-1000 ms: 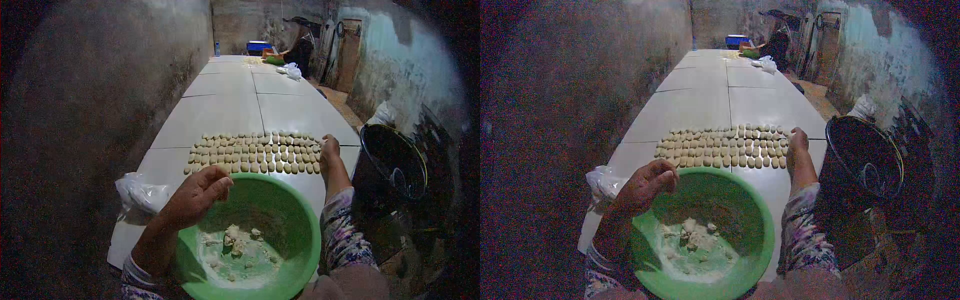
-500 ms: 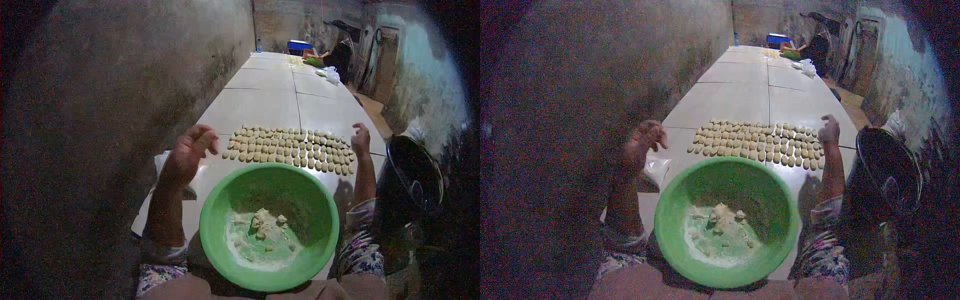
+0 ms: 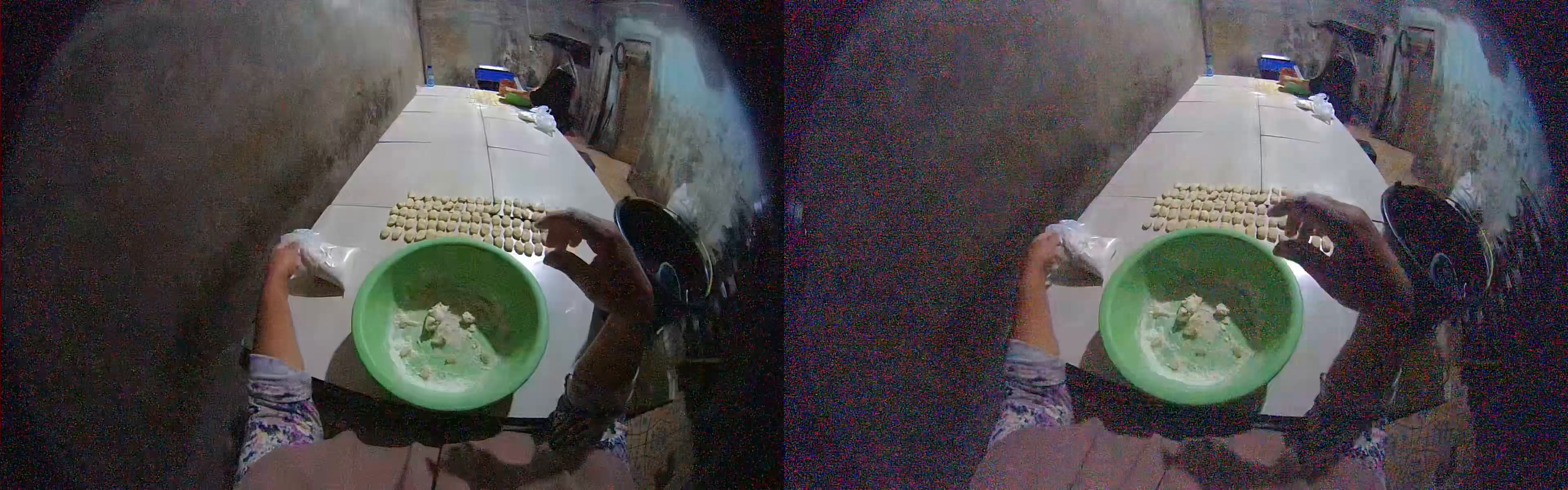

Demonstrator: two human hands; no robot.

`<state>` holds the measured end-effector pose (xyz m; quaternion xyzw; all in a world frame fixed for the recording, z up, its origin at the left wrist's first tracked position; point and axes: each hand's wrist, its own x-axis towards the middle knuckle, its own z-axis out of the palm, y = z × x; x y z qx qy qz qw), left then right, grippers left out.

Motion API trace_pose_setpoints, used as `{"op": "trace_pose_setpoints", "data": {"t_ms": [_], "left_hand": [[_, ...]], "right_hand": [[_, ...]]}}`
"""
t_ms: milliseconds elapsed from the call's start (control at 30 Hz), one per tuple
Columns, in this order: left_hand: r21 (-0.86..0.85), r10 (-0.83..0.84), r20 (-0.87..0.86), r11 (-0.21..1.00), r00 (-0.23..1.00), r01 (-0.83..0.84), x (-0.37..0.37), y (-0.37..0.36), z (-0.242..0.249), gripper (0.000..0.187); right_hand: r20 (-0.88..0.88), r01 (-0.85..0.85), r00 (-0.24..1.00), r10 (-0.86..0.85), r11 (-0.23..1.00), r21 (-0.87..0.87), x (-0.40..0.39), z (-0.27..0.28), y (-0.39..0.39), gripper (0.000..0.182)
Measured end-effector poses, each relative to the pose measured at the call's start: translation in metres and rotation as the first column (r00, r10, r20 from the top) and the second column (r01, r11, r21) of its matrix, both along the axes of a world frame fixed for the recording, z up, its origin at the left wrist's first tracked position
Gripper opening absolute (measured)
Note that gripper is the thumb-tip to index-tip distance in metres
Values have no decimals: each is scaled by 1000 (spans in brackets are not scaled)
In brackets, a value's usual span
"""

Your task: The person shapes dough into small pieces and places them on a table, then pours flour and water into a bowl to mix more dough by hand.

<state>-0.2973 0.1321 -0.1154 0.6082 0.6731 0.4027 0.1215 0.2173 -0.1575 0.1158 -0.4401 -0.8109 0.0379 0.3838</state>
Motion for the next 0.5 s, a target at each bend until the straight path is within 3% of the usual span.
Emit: {"op": "trace_pose_setpoints", "data": {"t_ms": [67, 100, 200, 233, 267, 333, 367, 400, 467, 500], "left_hand": [[-202, -217, -34, 957, 976, 206, 7, 9, 2, 37], [-199, -224, -37, 957, 974, 212, 10, 11, -1, 37], [-10, -70, 223, 997, 972, 74, 23, 16, -28, 18], [-38, -23, 274, 999, 961, 35, 18, 28, -41, 15], [-37, -31, 267, 998, 963, 42, 25, 22, -38, 15], [153, 73, 69, 985, 995, -83, 44, -5, -24, 18], [215, 107, 111, 968, 988, -129, 57, -20, -13, 19], [215, 105, 103, 969, 989, -125, 56, -14, -17, 19], [407, -76, 177, 913, 981, -2, 60, 1, -22, 18], [345, -82, 165, 938, 983, 20, 70, -3, -10, 17]], "right_hand": [[-2, 6, 1000, -6, 1000, 3, 5, 2, -20, 36], [1, 7, 1000, -7, 1000, 4, 8, 3, -26, 39], [17, -7, 1000, 6, 999, 49, 19, 5, -33, 37], [-2, -21, 1000, 21, 998, 62, 21, 6, -34, 36], [-9, -13, 1000, 13, 998, 63, 22, 6, -34, 36], [-9, -15, 1000, 16, 995, 103, 23, 6, -31, 36], [-4, -8, 1000, 9, 997, 81, 26, 6, -30, 34], [-12, -6, 1000, 7, 997, 80, 27, 6, -28, 34], [-43, -39, 998, 42, 998, 54, 30, 2, -21, 30], [-18, -29, 999, 30, 998, 60, 32, 0, -15, 29]]}}
